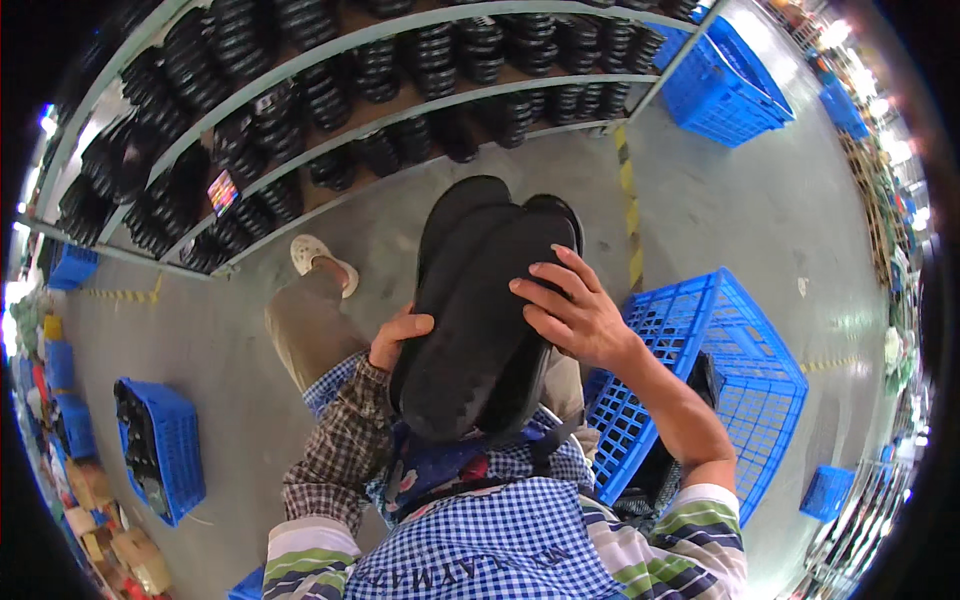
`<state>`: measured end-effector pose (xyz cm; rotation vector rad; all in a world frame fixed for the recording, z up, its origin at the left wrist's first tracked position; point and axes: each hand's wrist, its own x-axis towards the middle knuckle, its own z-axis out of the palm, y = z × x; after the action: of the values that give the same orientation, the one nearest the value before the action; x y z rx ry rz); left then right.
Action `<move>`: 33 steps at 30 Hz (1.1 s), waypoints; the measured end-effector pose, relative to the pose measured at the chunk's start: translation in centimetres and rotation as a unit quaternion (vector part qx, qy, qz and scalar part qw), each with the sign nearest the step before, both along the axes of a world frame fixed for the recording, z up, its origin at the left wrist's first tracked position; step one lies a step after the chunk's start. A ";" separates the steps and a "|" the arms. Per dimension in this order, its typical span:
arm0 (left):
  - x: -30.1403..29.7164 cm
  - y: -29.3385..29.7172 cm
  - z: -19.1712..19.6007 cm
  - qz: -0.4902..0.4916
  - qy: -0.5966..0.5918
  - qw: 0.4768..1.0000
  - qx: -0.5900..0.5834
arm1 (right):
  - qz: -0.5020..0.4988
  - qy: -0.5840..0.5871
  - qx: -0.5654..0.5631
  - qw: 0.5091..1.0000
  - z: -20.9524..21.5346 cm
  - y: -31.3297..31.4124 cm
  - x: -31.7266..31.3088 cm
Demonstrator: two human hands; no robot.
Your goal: The person takes shoe soles from a blue crate, turns them over by hand, and stacks them onto a shelf rack and arranges soles inside the crate.
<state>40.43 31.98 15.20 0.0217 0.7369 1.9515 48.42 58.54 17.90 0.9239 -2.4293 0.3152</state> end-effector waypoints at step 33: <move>1.2 -1.4 -8.6 0.004 -0.087 0.995 0.040 | -0.243 -0.216 -0.344 0.881 -2.4 -6.4 7.7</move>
<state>41.58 30.59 6.58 -0.1013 0.5452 1.9607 56.17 52.10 15.49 -0.0895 -2.5106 1.1921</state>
